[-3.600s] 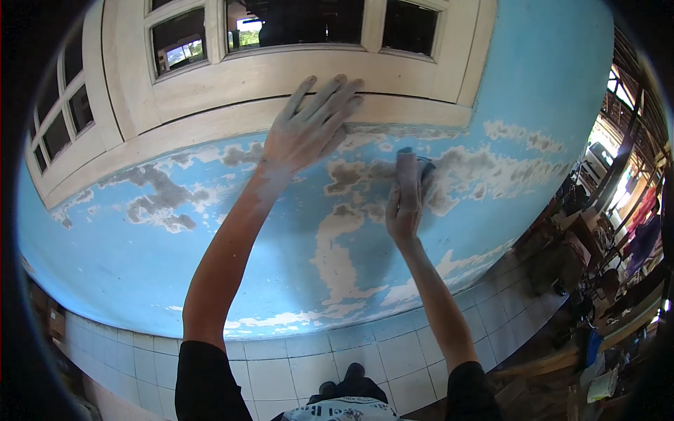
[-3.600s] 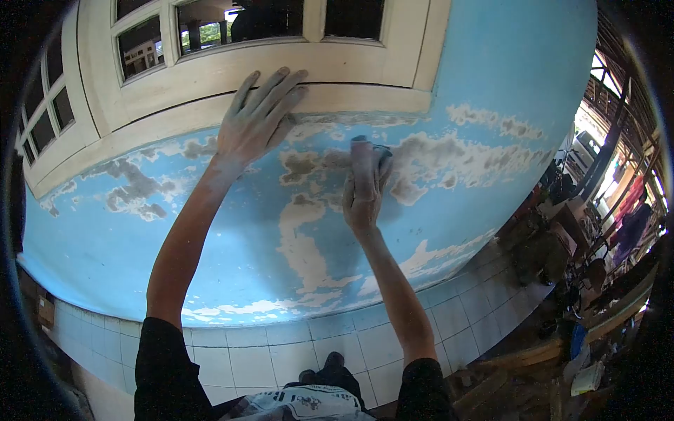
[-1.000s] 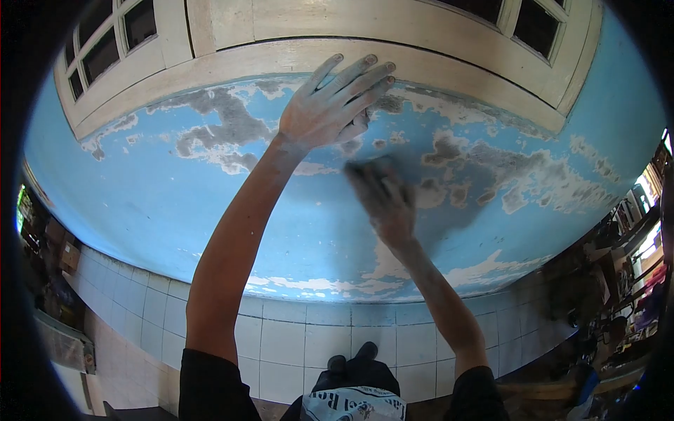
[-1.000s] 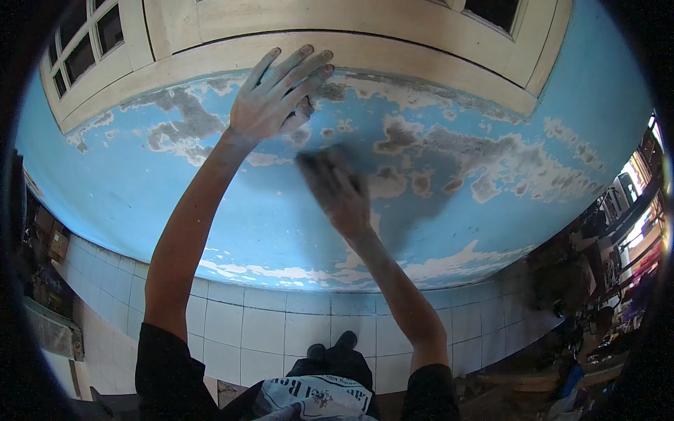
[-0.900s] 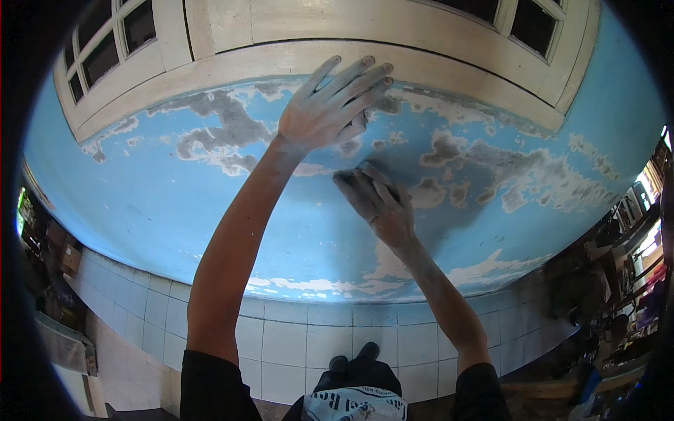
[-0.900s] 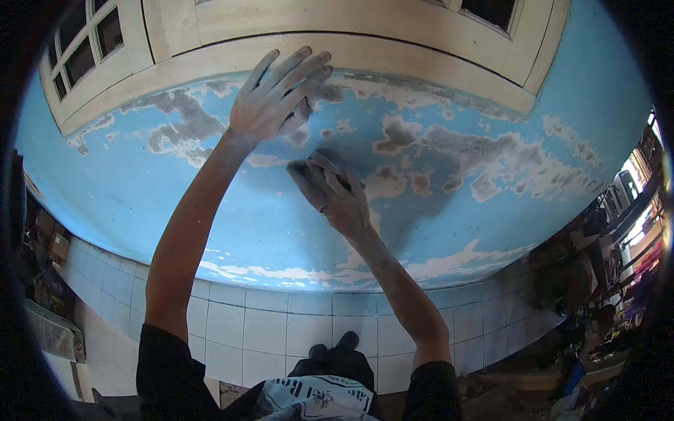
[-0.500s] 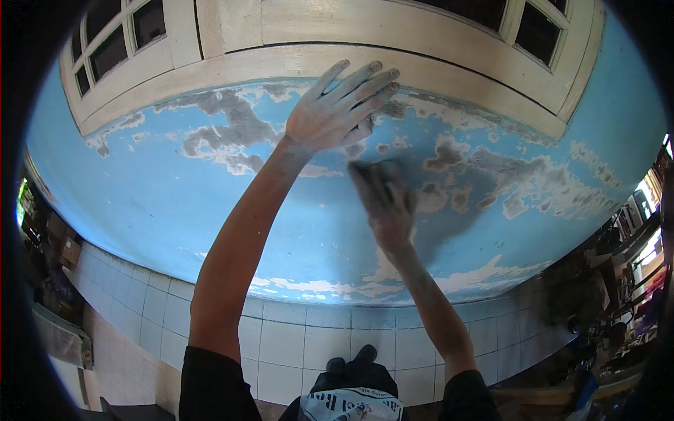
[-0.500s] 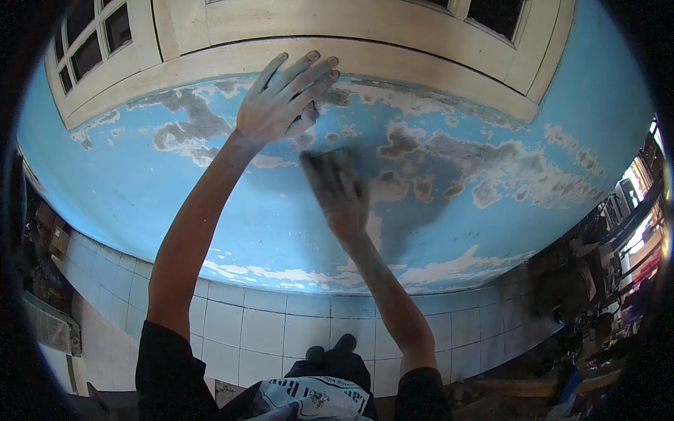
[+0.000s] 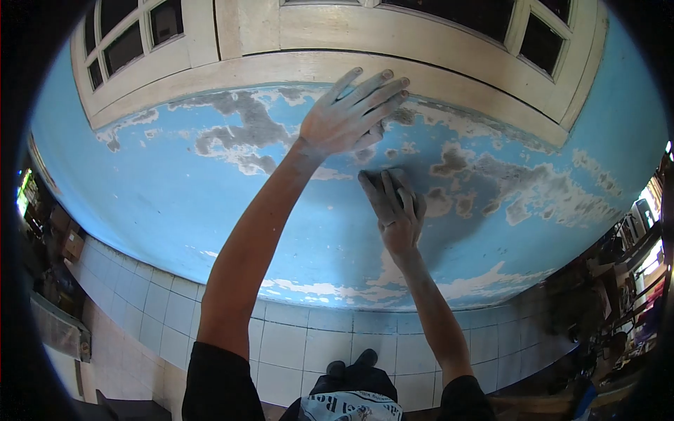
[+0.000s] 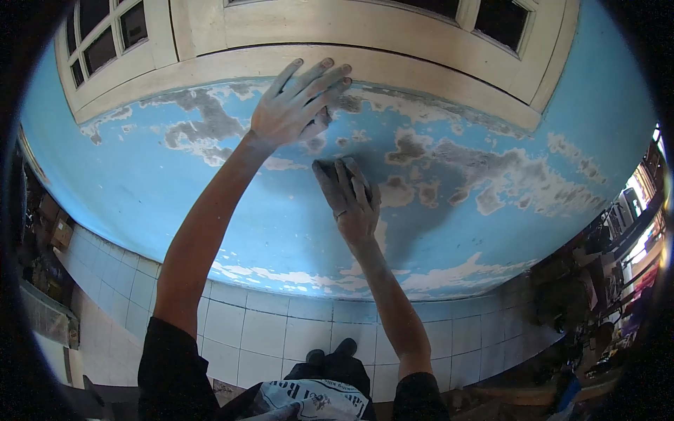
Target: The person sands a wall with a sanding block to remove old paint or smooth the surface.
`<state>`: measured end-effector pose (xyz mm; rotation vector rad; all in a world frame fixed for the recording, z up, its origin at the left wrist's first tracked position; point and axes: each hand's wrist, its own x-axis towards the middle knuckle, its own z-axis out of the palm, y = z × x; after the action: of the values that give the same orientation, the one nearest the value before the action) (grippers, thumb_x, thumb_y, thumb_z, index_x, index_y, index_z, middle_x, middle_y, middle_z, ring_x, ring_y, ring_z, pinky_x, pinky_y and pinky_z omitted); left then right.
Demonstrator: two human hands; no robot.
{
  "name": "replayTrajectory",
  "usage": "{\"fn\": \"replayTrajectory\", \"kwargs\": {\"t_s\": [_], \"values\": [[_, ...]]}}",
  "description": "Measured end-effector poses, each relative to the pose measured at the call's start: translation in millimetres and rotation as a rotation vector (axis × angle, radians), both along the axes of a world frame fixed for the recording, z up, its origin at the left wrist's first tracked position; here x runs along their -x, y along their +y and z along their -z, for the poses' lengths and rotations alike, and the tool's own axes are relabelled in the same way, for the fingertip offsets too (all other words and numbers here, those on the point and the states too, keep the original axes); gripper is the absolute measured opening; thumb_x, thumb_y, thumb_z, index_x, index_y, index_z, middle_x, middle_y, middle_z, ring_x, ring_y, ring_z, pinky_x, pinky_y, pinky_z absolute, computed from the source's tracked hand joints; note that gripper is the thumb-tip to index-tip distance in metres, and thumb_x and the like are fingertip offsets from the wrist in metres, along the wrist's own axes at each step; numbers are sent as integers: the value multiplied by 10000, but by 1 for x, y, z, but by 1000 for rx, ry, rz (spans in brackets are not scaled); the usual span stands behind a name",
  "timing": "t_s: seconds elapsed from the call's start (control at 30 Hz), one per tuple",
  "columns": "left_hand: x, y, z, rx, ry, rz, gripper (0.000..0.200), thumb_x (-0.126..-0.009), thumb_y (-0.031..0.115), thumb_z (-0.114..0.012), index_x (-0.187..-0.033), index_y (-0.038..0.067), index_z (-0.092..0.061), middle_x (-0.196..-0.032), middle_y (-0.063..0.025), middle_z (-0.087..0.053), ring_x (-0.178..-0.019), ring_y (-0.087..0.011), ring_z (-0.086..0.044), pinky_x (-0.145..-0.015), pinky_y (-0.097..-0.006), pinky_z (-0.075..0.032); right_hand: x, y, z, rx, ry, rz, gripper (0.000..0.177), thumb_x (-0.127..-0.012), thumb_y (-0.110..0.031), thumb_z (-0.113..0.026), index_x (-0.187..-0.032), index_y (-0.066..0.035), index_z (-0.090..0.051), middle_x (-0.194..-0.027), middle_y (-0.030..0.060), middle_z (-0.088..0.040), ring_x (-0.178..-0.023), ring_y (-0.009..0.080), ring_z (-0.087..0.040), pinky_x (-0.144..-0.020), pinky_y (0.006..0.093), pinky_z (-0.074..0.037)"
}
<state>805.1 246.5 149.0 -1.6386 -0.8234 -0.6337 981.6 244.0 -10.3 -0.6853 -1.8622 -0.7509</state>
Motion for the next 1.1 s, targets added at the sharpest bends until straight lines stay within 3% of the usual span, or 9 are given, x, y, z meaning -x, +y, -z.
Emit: {"fn": "replayTrajectory", "kwargs": {"t_s": [0.2,0.27,0.4,0.5,0.63,0.73,0.83,1.0,1.1], "values": [[-1,-2,1,35,-7,9,427,-865,293,-489,-1283,210,-524,-1433,22,-418,-1312,-151,-401,-1106,-425,-313,32,-4,6,31,-122,-55,398,-870,-159,-573,-1248,-282,-595,-1209,-7,-628,-1158,158,-523,-845,320,-351],[0,-1,2,19,-8,25,435,-858,303,-492,-1282,213,-528,-1436,19,-415,-1315,-147,-398,-1106,-426,-313,24,-7,-1,28,-32,-116,434,-812,-149,-597,-1243,-200,-591,-1311,8,-551,-1240,157,-455,-910,373,-382],[0,2,6,11,-6,41,439,-855,322,-501,-1279,211,-533,-1434,17,-419,-1309,-150,-406,-1099,-426,-322,27,-12,-4,-2,-19,-43,449,-805,-147,-594,-1250,-200,-585,-1323,1,-542,-1245,156,-449,-910,365,-384],[-2,-3,2,44,0,16,429,-854,327,-518,-1266,208,-539,-1425,21,-431,-1295,-156,-423,-1093,-423,-333,36,-9,-7,11,-157,-59,457,-836,-138,-548,-1284,-228,-564,-1235,-28,-602,-1194,147,-498,-881,360,-378],[2,2,0,-8,-3,54,441,-846,326,-532,-1271,206,-532,-1414,30,-443,-1288,-158,-431,-1101,-421,-326,25,-12,-10,30,-2,-43,488,-846,-186,-540,-1326,-270,-515,-1287,-45,-567,-1214,130,-470,-875,366,-357],[-1,0,5,33,-19,53,438,-845,318,-528,-1268,204,-535,-1401,32,-458,-1285,-156,-435,-1108,-421,-318,43,-17,-7,25,12,-22,436,-857,-197,-543,-1282,-293,-564,-1244,-64,-598,-1185,132,-496,-874,337,-356],[0,-1,2,37,-8,21,429,-848,312,-523,-1262,202,-543,-1388,33,-471,-1282,-149,-436,-1112,-417,-312,41,-12,-9,-31,-155,-41,364,-853,-215,-594,-1203,-305,-636,-1188,-20,-642,-1120,152,-531,-872,305,-349],[2,1,3,17,-34,88,427,-844,308,-524,-1256,201,-548,-1381,36,-476,-1280,-139,-436,-1116,-413,-305,28,-6,-2,11,35,22,436,-871,-236,-560,-1295,-339,-544,-1291,-19,-580,-1231,143,-459,-919,355,-351],[0,-2,2,31,-22,65,421,-845,314,-528,-1249,199,-551,-1376,36,-481,-1276,-144,-440,-1113,-417,-310,40,-11,-12,52,27,-63,367,-863,-188,-577,-1200,-322,-638,-1275,-3,-593,-1163,169,-495,-894,331,-326]]}}
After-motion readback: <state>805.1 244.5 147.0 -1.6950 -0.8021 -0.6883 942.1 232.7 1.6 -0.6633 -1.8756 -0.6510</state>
